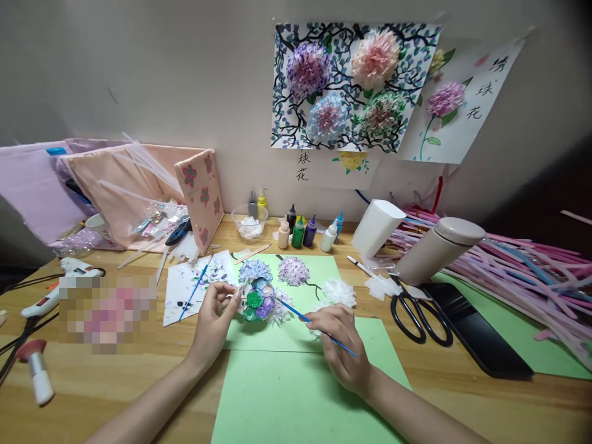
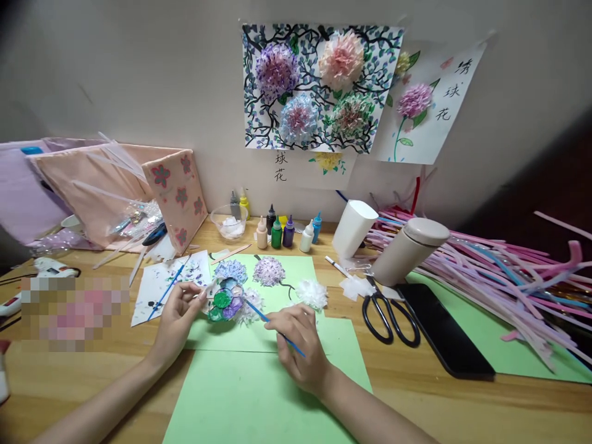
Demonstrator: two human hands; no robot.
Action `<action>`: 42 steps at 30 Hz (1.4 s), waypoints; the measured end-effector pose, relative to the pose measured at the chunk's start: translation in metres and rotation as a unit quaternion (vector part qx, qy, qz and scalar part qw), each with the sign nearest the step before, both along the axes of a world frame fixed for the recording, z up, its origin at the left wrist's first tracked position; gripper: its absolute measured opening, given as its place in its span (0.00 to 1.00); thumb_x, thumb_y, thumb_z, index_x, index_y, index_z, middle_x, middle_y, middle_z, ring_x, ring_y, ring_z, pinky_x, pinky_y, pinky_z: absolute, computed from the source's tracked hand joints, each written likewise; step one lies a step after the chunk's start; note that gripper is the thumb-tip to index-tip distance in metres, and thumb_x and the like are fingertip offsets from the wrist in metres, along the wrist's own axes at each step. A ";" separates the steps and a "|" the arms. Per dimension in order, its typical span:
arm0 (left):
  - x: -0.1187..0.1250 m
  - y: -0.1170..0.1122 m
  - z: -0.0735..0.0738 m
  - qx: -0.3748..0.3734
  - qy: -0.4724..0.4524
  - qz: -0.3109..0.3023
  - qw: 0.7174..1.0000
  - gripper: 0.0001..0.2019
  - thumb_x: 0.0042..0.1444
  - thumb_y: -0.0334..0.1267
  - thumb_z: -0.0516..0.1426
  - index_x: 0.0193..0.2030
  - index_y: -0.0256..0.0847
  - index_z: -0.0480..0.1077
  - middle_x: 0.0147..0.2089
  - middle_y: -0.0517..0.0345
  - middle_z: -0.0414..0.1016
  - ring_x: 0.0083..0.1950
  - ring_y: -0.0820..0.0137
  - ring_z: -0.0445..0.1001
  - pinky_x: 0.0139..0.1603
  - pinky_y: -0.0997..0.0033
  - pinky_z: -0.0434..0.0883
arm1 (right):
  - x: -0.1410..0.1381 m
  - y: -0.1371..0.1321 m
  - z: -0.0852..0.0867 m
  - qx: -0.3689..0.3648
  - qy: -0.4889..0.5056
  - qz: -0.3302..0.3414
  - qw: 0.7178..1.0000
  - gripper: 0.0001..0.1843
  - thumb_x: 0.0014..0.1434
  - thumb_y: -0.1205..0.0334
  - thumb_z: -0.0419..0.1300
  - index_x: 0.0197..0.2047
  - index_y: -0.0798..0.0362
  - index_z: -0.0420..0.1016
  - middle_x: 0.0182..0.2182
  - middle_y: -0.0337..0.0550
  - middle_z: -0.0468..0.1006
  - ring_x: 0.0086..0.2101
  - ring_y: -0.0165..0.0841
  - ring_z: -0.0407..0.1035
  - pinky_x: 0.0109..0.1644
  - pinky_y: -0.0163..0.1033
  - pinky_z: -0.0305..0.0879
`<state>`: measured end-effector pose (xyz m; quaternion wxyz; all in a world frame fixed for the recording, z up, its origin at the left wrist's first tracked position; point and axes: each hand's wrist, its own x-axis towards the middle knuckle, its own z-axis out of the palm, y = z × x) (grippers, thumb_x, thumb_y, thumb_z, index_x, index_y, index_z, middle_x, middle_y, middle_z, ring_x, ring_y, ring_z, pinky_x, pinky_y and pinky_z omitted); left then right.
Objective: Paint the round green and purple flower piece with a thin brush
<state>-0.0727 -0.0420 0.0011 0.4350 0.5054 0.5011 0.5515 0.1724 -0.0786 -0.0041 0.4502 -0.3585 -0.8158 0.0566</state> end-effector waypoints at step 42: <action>-0.001 0.001 -0.004 0.015 0.012 -0.002 1.000 0.12 0.52 0.43 0.59 0.37 0.41 0.62 0.35 0.60 0.67 0.35 0.72 0.70 0.33 0.75 0.68 | 0.000 -0.003 0.001 -0.016 0.015 -0.005 1.000 0.15 0.59 0.71 0.47 0.46 0.48 0.66 0.40 0.42 0.77 0.40 0.35 0.68 0.44 0.44 0.58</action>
